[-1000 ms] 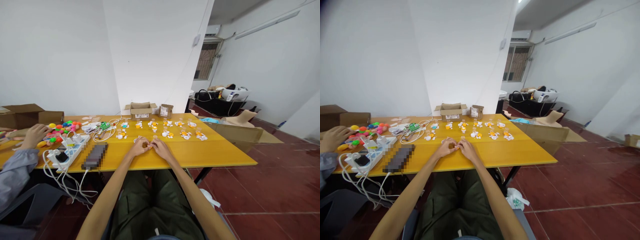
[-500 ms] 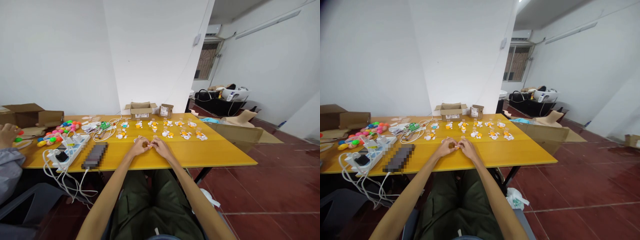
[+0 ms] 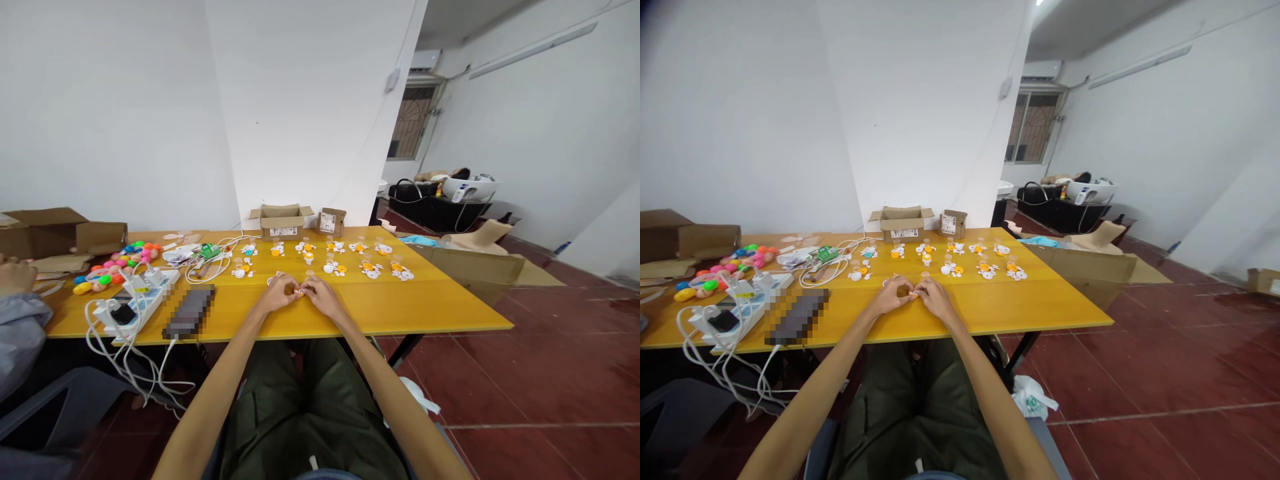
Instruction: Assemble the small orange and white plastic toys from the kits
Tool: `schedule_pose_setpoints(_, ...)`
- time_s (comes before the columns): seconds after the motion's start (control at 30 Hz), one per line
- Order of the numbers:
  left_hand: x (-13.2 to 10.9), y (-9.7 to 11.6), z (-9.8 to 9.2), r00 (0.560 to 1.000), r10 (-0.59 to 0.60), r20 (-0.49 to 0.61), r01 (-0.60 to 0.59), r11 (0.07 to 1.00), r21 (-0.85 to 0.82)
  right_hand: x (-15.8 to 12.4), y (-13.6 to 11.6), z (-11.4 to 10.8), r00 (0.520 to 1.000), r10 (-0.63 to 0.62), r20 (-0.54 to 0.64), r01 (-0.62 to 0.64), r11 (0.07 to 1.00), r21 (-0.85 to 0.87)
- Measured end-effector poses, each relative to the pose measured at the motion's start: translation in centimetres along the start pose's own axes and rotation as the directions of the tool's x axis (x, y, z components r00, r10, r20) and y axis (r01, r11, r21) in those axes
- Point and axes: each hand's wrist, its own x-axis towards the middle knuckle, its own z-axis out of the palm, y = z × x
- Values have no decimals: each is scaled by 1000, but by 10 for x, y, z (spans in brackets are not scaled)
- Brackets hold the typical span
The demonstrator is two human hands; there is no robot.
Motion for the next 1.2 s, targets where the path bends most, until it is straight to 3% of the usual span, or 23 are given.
schedule_pose_setpoints(1.2,0,1,1,1000,6,-15,-6,1000,-19,-3,-12,-2,999,31,-31,-34,995,-90)
